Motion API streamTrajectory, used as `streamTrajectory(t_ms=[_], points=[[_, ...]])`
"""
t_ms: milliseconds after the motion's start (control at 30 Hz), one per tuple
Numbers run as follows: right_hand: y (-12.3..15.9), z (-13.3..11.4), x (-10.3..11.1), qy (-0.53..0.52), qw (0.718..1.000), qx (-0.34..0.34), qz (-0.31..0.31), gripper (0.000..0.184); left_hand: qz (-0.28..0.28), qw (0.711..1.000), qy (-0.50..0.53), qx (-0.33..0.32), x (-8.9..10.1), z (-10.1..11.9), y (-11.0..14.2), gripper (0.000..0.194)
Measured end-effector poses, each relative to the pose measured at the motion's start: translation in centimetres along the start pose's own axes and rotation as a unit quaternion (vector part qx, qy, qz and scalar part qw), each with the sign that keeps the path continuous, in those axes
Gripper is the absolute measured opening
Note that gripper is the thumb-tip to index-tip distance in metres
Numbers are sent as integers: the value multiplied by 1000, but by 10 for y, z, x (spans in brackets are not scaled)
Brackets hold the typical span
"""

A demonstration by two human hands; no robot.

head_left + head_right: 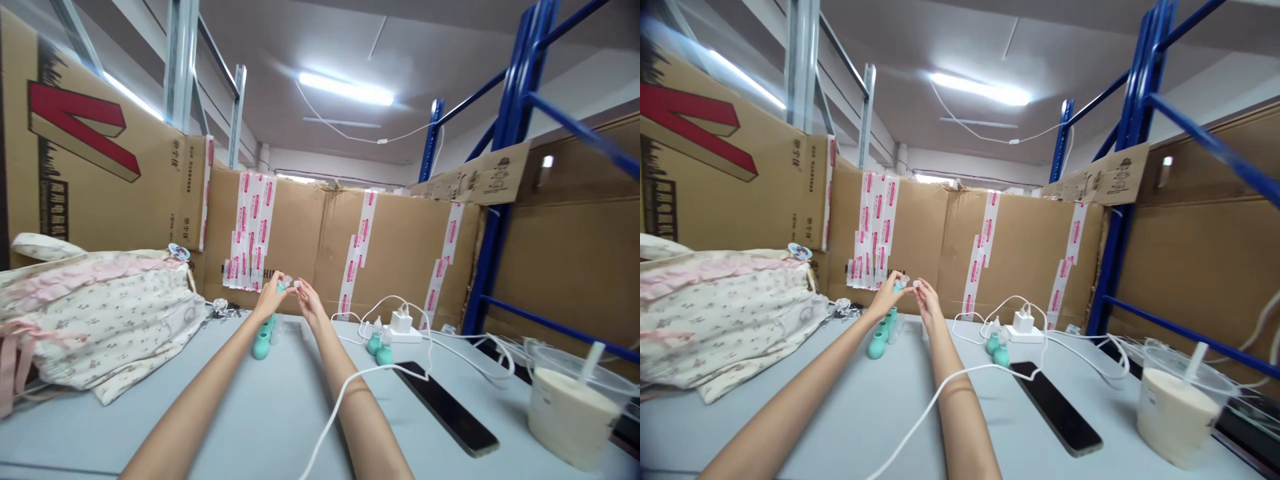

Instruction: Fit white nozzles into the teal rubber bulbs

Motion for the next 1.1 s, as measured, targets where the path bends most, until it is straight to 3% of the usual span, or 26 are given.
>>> streamTrajectory(t_ms=[67, 133, 267, 467, 533, 633, 733, 800, 1100], points=[[4, 11, -6, 8, 998, -36, -49, 21, -38, 999, -23, 7, -5, -6, 8, 42], [8, 15, -12, 33, 994, -52, -87, 21, -38, 998, -42, 0, -5, -7, 14, 45], [16, 19, -23, 101, 983, -71, -133, 21, 34, 995, -90, -37, 10, -2, 20, 29], [21, 24, -39, 165, 969, -61, -172, 33, 94, 985, -137, -43, 24, -4, 24, 22], [17, 25, -37, 218, 964, -43, -148, 36, 110, 982, -148, -42, 28, -6, 25, 19], [12, 2, -32, 262, 958, 88, -81, 31, 92, 976, -192, -35, 26, -10, 25, 16], [19, -17, -42, 295, 926, 201, -126, 21, 52, 965, -255, -42, 19, -13, 27, 16], [24, -19, -46, 335, 906, 210, -149, 15, 25, 959, -277, -59, 14, -12, 29, 18], [24, -22, -31, 421, 884, 199, -36, 10, 9, 949, -306, -71, 12, -6, 32, 17]])
Point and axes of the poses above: each hand's wrist, its own y-axis away from the middle knuckle, its own x-axis out of the back of the hand, z = x × y, the point moved 9 cm from there along -y, towards the middle knuckle, and after that the axes turned 7 degrees about y, right-handed, at the moved point
